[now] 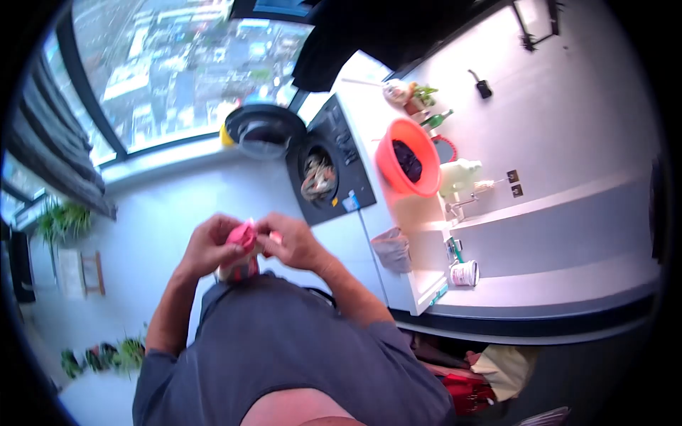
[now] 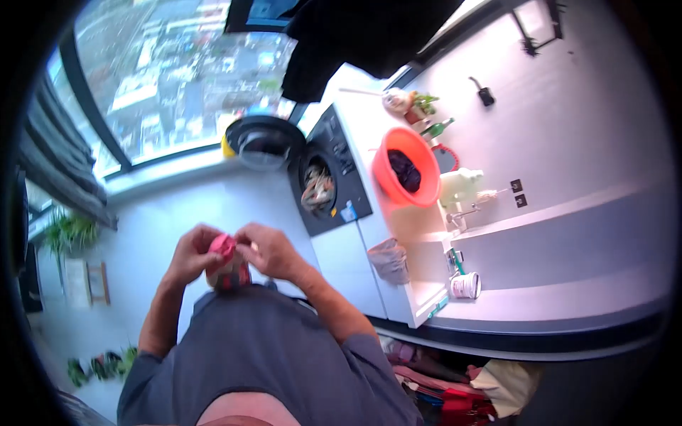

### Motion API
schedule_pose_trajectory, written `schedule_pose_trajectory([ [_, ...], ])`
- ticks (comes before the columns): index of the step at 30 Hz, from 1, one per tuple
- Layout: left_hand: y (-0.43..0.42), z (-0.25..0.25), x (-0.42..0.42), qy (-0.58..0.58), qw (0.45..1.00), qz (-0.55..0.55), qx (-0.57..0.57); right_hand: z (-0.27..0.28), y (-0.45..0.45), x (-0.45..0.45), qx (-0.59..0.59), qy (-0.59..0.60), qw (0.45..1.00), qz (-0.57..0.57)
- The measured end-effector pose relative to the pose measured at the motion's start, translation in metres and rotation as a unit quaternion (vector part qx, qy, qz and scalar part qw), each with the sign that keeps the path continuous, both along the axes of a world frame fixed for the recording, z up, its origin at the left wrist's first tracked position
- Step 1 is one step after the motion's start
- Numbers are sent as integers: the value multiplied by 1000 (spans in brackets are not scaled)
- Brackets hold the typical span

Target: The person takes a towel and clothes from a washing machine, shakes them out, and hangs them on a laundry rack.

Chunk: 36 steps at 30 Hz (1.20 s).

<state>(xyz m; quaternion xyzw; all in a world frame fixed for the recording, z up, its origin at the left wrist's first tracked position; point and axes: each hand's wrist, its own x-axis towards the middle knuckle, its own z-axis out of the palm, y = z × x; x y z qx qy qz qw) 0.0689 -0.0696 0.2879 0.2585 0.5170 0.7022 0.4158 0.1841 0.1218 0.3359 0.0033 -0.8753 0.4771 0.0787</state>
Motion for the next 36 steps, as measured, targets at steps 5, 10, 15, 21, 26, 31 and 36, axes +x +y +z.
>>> schedule_pose_trajectory([
  [5,7,-8,-5,48,998,-22,-16,-8,-6,9,-12,32,998,-48],
  [10,22,1,-13,266,958,-11,-110,14,4,7,35,112,984,-137],
  [15,38,21,-5,304,952,27,18,39,17,9,-101,137,970,-176],
  [21,46,2,5,106,994,5,17,38,20,17,-109,88,978,-152],
  [26,39,14,1,76,994,-75,38,34,21,15,-75,110,983,-130],
  [31,38,14,2,112,993,-32,12,35,14,14,-66,65,988,-123],
  [36,34,4,-8,184,982,-26,-34,25,19,10,-46,2,994,-96],
])
